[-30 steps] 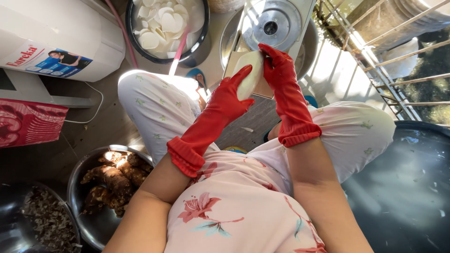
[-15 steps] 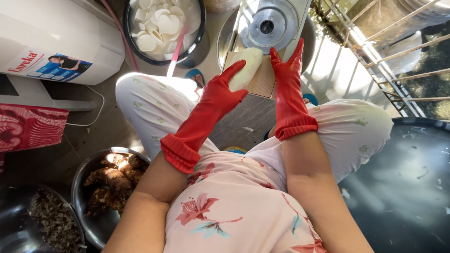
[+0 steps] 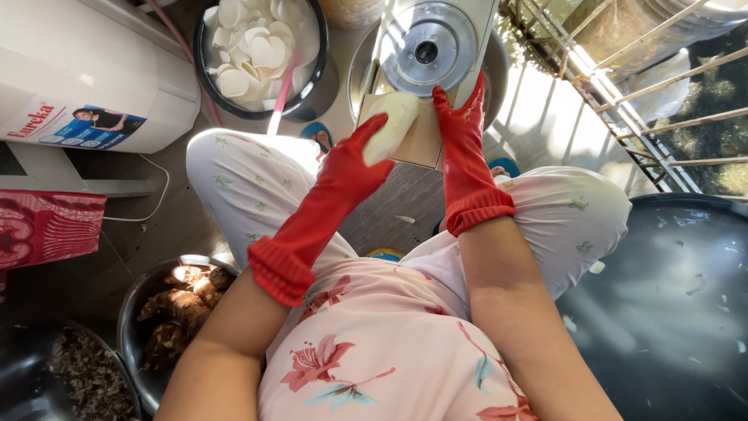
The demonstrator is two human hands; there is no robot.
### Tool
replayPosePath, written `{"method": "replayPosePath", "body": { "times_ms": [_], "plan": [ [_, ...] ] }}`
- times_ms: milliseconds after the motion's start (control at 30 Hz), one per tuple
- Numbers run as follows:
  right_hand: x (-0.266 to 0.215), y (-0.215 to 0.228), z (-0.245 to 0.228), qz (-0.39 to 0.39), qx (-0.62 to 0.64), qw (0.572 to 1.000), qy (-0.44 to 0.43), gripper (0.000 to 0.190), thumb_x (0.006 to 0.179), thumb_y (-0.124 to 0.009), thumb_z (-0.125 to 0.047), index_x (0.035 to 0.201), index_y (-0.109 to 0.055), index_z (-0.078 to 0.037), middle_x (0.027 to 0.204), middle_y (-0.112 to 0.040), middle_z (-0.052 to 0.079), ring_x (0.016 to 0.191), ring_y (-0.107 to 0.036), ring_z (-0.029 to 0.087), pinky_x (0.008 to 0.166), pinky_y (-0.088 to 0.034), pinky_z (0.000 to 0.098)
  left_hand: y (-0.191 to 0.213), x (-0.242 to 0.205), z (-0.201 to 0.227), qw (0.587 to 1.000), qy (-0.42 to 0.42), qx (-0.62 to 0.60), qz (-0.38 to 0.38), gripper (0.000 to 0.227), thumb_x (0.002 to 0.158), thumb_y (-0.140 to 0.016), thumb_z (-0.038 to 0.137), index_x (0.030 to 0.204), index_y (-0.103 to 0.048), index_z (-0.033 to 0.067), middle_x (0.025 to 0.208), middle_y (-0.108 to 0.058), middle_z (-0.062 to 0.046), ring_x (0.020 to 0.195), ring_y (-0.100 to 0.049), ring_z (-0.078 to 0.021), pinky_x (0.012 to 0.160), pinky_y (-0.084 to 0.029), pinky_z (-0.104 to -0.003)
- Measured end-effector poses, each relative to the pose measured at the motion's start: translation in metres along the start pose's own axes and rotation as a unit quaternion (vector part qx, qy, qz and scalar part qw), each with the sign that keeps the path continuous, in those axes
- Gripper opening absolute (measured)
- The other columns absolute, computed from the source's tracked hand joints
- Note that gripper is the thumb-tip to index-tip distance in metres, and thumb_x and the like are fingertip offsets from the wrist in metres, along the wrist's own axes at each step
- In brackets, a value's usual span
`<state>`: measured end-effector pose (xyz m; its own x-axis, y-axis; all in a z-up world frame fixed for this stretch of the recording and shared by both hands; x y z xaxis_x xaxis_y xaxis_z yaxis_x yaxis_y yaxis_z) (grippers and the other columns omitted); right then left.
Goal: A person wearing red gloves is using a manual slicer to cut a peeled vegetable into thin slices while sitting on the floor.
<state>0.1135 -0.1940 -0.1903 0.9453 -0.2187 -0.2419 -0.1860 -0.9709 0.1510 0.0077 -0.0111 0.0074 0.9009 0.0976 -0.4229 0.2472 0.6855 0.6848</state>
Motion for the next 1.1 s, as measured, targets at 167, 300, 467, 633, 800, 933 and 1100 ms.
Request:
{"method": "replayPosePath", "body": {
  "times_ms": [167, 300, 467, 633, 800, 933, 1100],
  "plan": [
    [0.007, -0.002, 0.012, 0.005, 0.03, 0.999, 0.037, 0.092, 0.086, -0.085, -0.043, 0.156, -0.029, -0.018, 0.149, -0.055, 0.013, 0.134, -0.057, 0.032, 0.108, -0.055, 0.0467, -0.006, 0.064, 0.047, 0.999, 0.005, 0.047, -0.003, 0.072, 0.089, -0.066, 0.032, 0.155, -0.04, 0.0356, 0.122, -0.07, -0.007, 0.084, -0.06, -0.0224, 0.069, -0.057, -0.034],
    [-0.008, 0.001, -0.011, 0.007, 0.034, 0.999, -0.023, 0.093, 0.085, -0.082, -0.042, 0.157, -0.027, -0.019, 0.15, -0.056, 0.012, 0.133, -0.059, 0.03, 0.104, -0.057, 0.0452, 0.0, 0.073, 0.05, 0.998, 0.021, 0.056, -0.012, 0.076, 0.087, -0.07, 0.033, 0.156, -0.038, 0.0373, 0.138, -0.068, -0.004, 0.106, -0.071, -0.0248, 0.085, -0.06, -0.033],
    [-0.002, -0.001, -0.005, 0.012, 0.003, 1.0, 0.017, 0.093, 0.087, -0.082, -0.046, 0.157, -0.027, -0.019, 0.154, -0.052, 0.012, 0.138, -0.054, 0.032, 0.11, -0.051, 0.0479, 0.003, 0.007, 0.008, 0.998, 0.025, 0.046, -0.019, 0.074, 0.083, -0.067, 0.036, 0.153, -0.043, 0.0414, 0.133, -0.068, -0.012, 0.105, -0.071, -0.0314, 0.085, -0.059, -0.04],
    [-0.001, -0.003, -0.004, 0.019, -0.017, 1.0, 0.011, 0.094, 0.088, -0.081, -0.047, 0.158, -0.026, -0.019, 0.153, -0.054, 0.014, 0.137, -0.055, 0.033, 0.108, -0.053, 0.048, -0.006, 0.025, 0.008, 0.999, -0.029, 0.006, 0.013, 0.07, 0.081, -0.066, 0.032, 0.149, -0.049, 0.0343, 0.143, -0.066, -0.002, 0.12, -0.068, -0.0278, 0.096, -0.052, -0.039],
    [-0.003, 0.001, -0.002, 0.019, 0.019, 1.0, -0.003, 0.094, 0.085, -0.084, -0.043, 0.157, -0.028, -0.019, 0.147, -0.059, 0.012, 0.131, -0.062, 0.03, 0.104, -0.058, 0.0452, -0.015, 0.086, 0.045, 0.999, -0.005, 0.048, 0.011, 0.075, 0.087, -0.065, 0.033, 0.157, -0.037, 0.035, 0.134, -0.071, 0.003, 0.085, -0.071, -0.0194, 0.071, -0.059, -0.032],
    [0.001, -0.002, 0.002, 0.013, -0.003, 1.0, -0.011, 0.1, 0.085, -0.082, -0.049, 0.159, -0.023, -0.019, 0.153, -0.053, 0.014, 0.136, -0.058, 0.032, 0.107, -0.055, 0.0469, -0.012, 0.067, 0.024, 0.996, -0.039, 0.071, 0.025, 0.077, 0.087, -0.069, 0.034, 0.157, -0.036, 0.0343, 0.141, -0.067, -0.003, 0.104, -0.072, -0.0273, 0.076, -0.061, -0.037],
    [-0.007, -0.002, -0.006, 0.017, 0.026, 0.999, 0.021, 0.093, 0.092, -0.081, -0.041, 0.16, -0.023, -0.015, 0.163, -0.04, 0.014, 0.149, -0.042, 0.032, 0.119, -0.042, 0.0452, 0.006, -0.007, 0.004, 0.998, 0.037, 0.039, -0.036, 0.075, 0.083, -0.064, 0.036, 0.154, -0.042, 0.0394, 0.143, -0.065, -0.004, 0.116, -0.066, -0.0314, 0.095, -0.053, -0.041]
  ]
}}
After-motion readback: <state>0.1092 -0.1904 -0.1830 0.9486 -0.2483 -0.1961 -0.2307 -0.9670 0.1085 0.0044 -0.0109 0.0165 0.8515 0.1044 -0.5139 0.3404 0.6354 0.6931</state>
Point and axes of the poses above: each hand's wrist, its own x-axis towards the middle knuckle, its own y-axis out of the back of the hand, z = x × y, the point moved 4 cm from there along x, towards the middle knuckle
